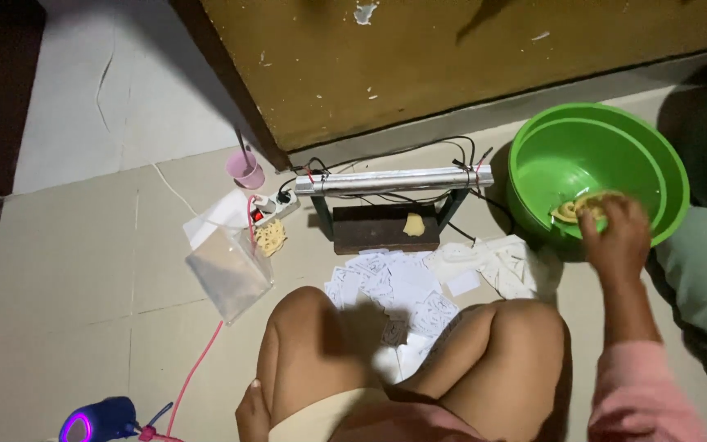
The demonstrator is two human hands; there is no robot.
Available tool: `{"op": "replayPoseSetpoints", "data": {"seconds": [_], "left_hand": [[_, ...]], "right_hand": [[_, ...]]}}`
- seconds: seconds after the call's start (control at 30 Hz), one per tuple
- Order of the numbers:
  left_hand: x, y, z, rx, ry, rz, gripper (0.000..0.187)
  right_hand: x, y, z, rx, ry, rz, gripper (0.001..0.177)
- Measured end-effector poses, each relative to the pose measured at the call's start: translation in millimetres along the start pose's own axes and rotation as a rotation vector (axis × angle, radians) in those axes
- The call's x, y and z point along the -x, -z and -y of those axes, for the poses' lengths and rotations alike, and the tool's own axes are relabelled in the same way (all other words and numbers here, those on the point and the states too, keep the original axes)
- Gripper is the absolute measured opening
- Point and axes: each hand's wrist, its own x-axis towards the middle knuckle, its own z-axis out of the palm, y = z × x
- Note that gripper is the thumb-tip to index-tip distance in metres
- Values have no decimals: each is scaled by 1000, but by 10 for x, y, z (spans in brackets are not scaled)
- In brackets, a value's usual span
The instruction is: The person is manually packaging snacks into plastic bags and sealing them using a heat sealer.
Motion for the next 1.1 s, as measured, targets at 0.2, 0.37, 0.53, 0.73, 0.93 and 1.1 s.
{"op": "replayPoseSetpoints", "data": {"seconds": [0.2,0.37,0.53,0.73,0.93,1.1], "left_hand": [[350,113,-585,52,125,51,67],[249,40,-742,116,173,60,69],[587,106,-1688,119,67,208,92],[276,-144,-2148,-228,-155,291,95],[202,-475,-2525,-760,-235,399,88],[148,-565,-2571,-840,-245,393,84]], "right_hand": [[-702,-307,-572,265,-207,136,89],[-836,-322,-776,144,-458,279,117],[-1039,-529,-928,224,-500,607,119],[-1004,-849,-915,340,-371,858,89],[-1039,-902,-1013,192,-521,641,63],[-1063,-1115,-1247,360,-468,909,60]]}}
